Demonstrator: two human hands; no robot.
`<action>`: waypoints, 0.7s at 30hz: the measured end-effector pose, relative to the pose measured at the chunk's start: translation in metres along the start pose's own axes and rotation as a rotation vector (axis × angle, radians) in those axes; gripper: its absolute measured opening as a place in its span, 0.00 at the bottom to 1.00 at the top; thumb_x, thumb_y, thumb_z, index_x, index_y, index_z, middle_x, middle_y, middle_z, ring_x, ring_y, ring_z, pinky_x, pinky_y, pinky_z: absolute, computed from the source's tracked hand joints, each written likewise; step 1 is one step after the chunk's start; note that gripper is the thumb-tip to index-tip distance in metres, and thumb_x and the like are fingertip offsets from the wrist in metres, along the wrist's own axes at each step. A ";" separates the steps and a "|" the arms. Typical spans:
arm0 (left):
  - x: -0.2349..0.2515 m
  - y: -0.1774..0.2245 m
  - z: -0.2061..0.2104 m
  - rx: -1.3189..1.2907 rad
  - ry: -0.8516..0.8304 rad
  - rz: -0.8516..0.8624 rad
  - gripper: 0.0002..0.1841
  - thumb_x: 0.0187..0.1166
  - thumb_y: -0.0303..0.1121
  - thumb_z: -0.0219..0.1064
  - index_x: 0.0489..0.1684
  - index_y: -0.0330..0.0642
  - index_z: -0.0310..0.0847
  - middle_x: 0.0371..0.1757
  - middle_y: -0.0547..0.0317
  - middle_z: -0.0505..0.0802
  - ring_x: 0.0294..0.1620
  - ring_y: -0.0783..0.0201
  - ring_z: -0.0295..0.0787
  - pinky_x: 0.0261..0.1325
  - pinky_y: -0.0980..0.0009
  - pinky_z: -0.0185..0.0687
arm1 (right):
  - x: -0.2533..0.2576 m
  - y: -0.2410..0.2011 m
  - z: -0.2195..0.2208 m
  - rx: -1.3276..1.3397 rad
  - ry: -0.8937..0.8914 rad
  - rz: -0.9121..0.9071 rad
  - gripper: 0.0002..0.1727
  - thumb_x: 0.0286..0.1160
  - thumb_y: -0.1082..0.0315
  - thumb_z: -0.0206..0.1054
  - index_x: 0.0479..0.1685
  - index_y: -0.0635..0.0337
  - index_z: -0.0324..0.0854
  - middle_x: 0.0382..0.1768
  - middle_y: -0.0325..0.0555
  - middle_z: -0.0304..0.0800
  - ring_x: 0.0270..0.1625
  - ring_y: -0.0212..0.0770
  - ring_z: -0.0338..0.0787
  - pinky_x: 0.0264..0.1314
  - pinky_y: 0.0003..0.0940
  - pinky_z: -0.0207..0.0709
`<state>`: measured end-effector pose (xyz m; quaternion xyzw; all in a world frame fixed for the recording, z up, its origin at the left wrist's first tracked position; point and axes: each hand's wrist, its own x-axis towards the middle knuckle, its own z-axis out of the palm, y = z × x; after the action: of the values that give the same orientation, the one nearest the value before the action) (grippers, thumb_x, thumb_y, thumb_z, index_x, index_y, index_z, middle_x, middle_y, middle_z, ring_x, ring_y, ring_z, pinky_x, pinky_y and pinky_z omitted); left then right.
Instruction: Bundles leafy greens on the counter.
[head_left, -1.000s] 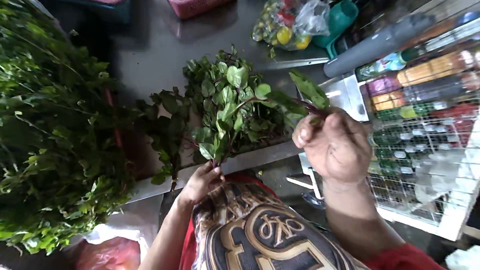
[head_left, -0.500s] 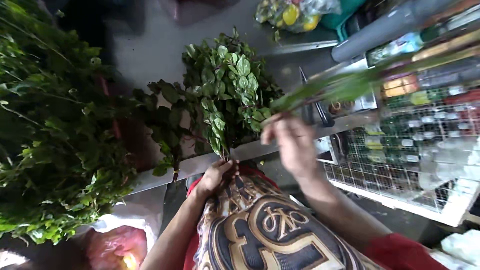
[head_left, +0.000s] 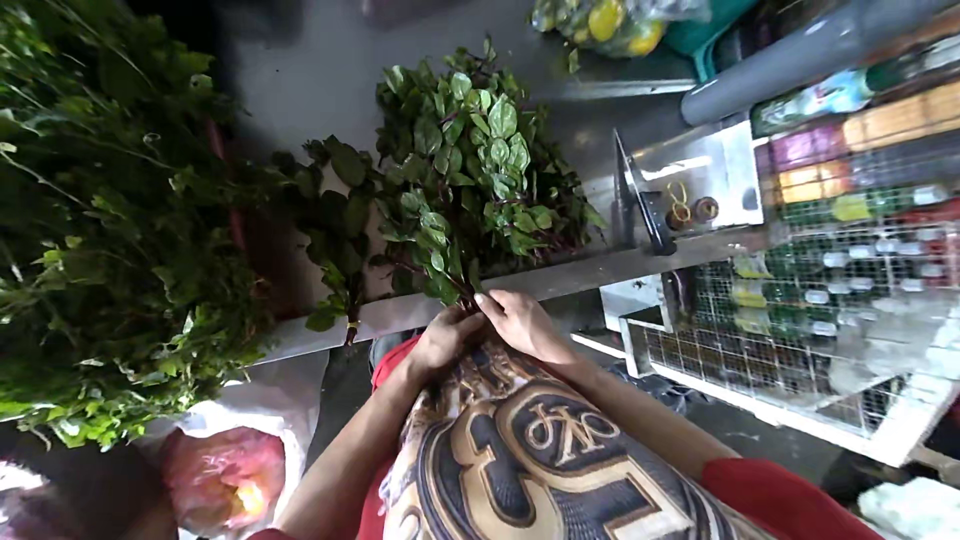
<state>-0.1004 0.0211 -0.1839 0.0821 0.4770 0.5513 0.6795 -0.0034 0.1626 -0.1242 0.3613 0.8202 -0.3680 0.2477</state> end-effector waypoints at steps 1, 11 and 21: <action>0.000 0.001 0.000 0.030 -0.001 0.005 0.17 0.91 0.37 0.56 0.67 0.35 0.76 0.50 0.53 0.93 0.51 0.64 0.93 0.61 0.64 0.89 | 0.001 0.001 0.000 0.028 -0.004 -0.012 0.30 0.93 0.45 0.49 0.47 0.63 0.87 0.41 0.56 0.90 0.49 0.51 0.90 0.58 0.53 0.81; 0.000 0.012 0.003 0.040 -0.084 0.040 0.20 0.94 0.38 0.49 0.67 0.31 0.76 0.54 0.52 0.93 0.56 0.64 0.92 0.66 0.62 0.87 | 0.003 0.002 -0.009 0.179 -0.073 -0.026 0.26 0.95 0.50 0.49 0.57 0.65 0.82 0.45 0.56 0.88 0.51 0.48 0.88 0.61 0.49 0.79; 0.001 -0.003 -0.002 0.020 -0.111 0.036 0.13 0.81 0.31 0.47 0.35 0.45 0.81 0.33 0.68 0.89 0.39 0.72 0.87 0.51 0.68 0.84 | -0.010 0.006 0.006 0.371 -0.231 -0.021 0.25 0.96 0.56 0.45 0.69 0.67 0.77 0.50 0.55 0.88 0.48 0.40 0.91 0.58 0.38 0.85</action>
<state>-0.0999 0.0200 -0.1871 0.1281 0.4425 0.5533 0.6940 0.0080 0.1561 -0.1239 0.3474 0.7083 -0.5543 0.2654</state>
